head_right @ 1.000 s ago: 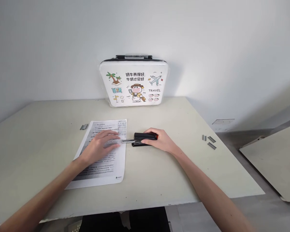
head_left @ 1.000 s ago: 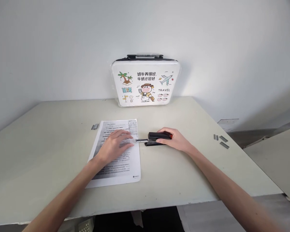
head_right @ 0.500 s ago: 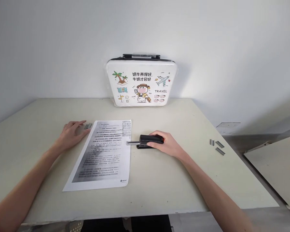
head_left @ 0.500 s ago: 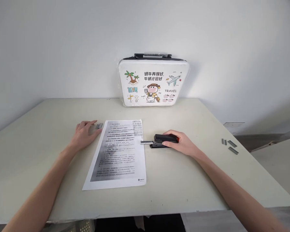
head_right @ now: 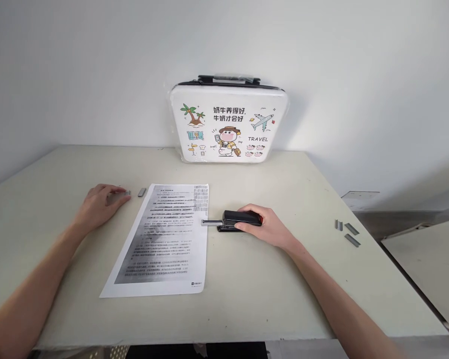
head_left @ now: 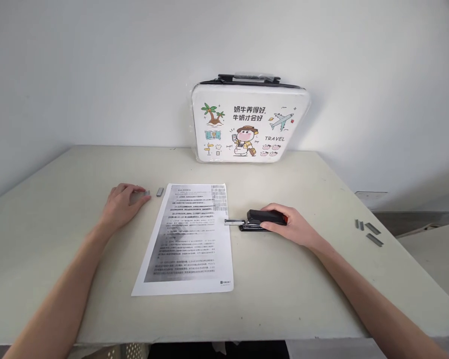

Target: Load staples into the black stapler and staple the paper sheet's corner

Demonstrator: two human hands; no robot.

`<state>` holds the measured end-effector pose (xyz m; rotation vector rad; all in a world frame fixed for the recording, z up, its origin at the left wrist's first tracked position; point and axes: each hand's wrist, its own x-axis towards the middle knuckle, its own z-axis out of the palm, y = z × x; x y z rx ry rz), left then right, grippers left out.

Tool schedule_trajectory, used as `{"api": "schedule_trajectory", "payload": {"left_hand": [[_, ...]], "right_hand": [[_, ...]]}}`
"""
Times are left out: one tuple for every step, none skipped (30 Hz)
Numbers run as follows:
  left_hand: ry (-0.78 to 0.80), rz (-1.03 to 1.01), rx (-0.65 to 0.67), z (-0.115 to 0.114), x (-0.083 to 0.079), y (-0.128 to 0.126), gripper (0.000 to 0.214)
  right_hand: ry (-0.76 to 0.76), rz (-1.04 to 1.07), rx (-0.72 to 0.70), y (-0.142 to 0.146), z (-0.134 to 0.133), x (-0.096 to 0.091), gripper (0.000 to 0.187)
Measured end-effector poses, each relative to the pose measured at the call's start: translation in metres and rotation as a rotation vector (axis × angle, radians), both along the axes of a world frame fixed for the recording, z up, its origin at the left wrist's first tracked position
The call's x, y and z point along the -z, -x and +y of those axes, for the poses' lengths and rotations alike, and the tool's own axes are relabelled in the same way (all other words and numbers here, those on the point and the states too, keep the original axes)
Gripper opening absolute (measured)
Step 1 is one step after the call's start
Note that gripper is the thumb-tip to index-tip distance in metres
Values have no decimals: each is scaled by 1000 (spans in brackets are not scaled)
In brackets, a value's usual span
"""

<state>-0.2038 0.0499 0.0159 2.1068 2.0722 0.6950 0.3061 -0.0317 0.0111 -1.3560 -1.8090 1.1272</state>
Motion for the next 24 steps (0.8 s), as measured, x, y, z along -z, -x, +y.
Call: {"api": "schedule_trajectory", "payload": {"left_hand": [[-6,-55,-38,-2,-3,-1,44],[-10,-137,-86,-4,-5,-3,42],[-13,-236,-136,-5,-8,-5,41],[-15,-335,-179,-6,-11,-8,42],[-15,-415,-203,-8,-14,-12,44],[-19,-493,-204,-9,-17,-15,48],[-22,-580,-183,-9,-19,-20,51],[-21,-688,-151,-10,-22,-24,53],[-13,-823,-117,-10,-25,-30,52],[1,-965,-86,-11,-28,-35,49],[19,-1094,-57,-11,-31,-42,43],[41,-1190,-27,-12,-34,-49,36],[67,-1239,5,-13,-37,-56,30],[93,-1258,42,-13,-39,-65,26],[120,-1257,80,-15,-42,-75,26],[152,-1248,116,-16,-44,-85,26],[190,-1233,151,-18,-46,-96,28],[236,-1224,181,-20,-47,-108,29],[286,-1230,210,-22,-48,-120,31],[336,-1236,242,-24,-49,-132,33],[383,-1238,278,-26,-49,-144,35],[418,-1228,317,-29,-49,-155,37],[441,-1198,357,-31,-49,-166,40],[444,-1147,390,-33,-49,-176,41]], "right_hand": [[-3,3,-1,0,0,-1,34],[-8,7,-1,1,0,-2,34],[-13,11,-1,2,0,-3,34],[-18,14,1,2,0,-4,34],[-19,15,4,3,0,-6,33],[-17,16,8,3,0,-7,33],[-13,17,14,3,0,-8,33],[-9,20,19,3,1,-8,33],[-7,25,23,3,1,-9,33],[-6,30,26,3,1,-9,33],[-5,35,27,3,1,-9,33],[-5,40,28,3,1,-9,34],[-5,42,27,3,1,-9,35],[-4,42,26,3,0,-9,36],[-3,41,27,3,0,-10,36],[-4,41,29,3,-1,-10,37],[-3,42,31,3,-1,-11,37],[-1,44,32,3,-1,-11,37],[1,49,32,3,-2,-12,36],[1,56,31,3,-1,-12,36],[0,63,26,3,-1,-12,36],[-1,68,20,3,-1,-11,36],[-4,73,14,3,0,-11,36],[-7,76,9,2,1,-10,36]]}}
